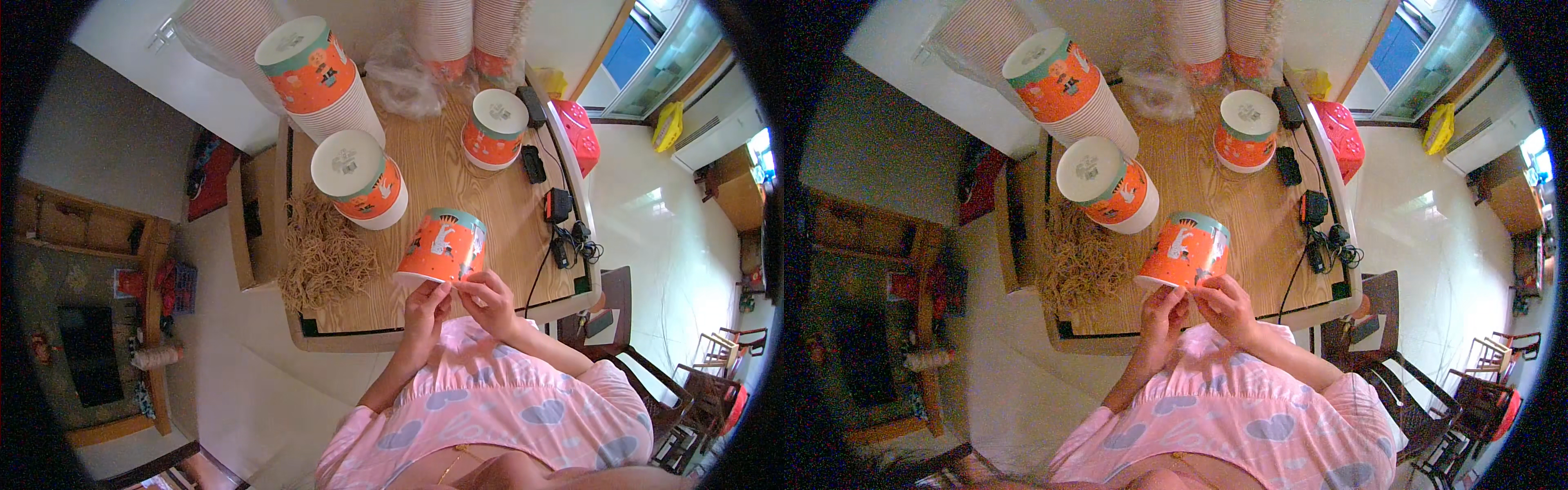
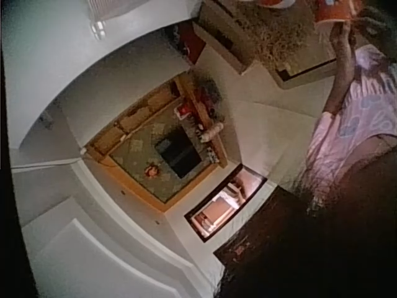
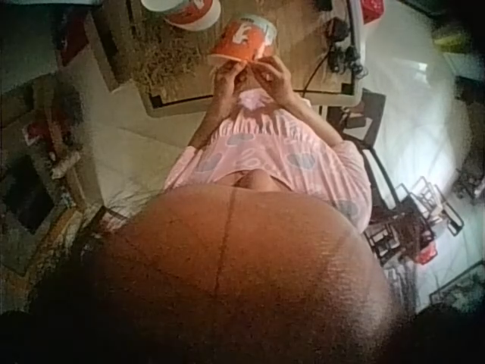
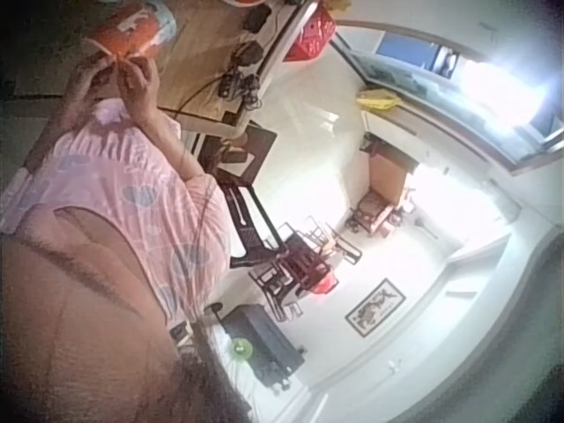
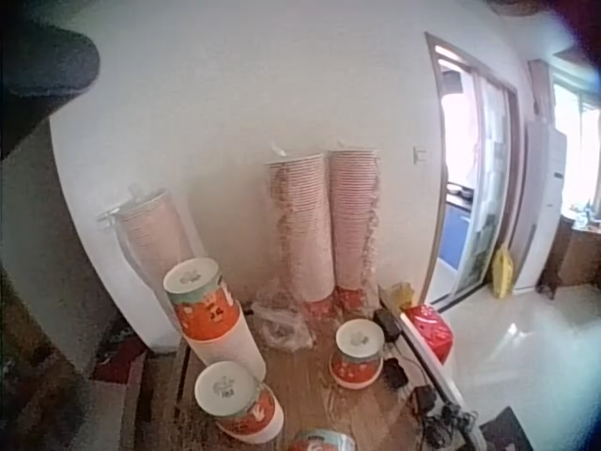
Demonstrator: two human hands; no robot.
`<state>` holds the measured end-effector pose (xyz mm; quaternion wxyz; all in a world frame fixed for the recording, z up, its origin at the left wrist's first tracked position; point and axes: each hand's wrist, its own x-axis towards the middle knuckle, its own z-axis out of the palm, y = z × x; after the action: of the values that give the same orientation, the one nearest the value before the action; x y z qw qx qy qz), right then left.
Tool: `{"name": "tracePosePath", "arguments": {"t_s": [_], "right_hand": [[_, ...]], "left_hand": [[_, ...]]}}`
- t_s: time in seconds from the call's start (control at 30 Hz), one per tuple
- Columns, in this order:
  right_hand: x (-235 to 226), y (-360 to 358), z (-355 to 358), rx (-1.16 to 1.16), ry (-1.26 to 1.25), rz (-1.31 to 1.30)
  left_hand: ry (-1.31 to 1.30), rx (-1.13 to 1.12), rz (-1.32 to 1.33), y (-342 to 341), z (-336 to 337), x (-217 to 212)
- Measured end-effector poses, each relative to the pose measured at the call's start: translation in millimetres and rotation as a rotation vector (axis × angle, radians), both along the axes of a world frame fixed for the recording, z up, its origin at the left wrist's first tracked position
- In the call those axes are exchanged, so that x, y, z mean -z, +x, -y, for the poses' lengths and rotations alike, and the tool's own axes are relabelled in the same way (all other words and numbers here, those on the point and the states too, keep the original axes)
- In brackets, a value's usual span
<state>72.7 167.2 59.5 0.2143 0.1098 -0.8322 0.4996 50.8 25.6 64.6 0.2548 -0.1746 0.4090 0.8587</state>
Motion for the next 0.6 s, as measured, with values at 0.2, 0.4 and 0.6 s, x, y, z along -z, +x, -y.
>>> {"name": "tracePosePath", "arguments": {"t_s": [0.2, 0.4, 0.6], "right_hand": [[-0.6, 1.5, 3.5, 0.02, 0.014, 0.141], [-1.4, 0.0, 3.2, 0.012, -0.067, 0.15], [-5.9, -4.5, 1.0, -0.012, 0.029, 0.109]], "left_hand": [[-0.032, -0.063, 0.03, -0.9, -4.8, -0.8], [-0.069, -0.027, 0.016, -0.6, -2.9, 0.8], [-0.081, -0.039, 0.017, -1.2, -3.7, 4.1]]}}
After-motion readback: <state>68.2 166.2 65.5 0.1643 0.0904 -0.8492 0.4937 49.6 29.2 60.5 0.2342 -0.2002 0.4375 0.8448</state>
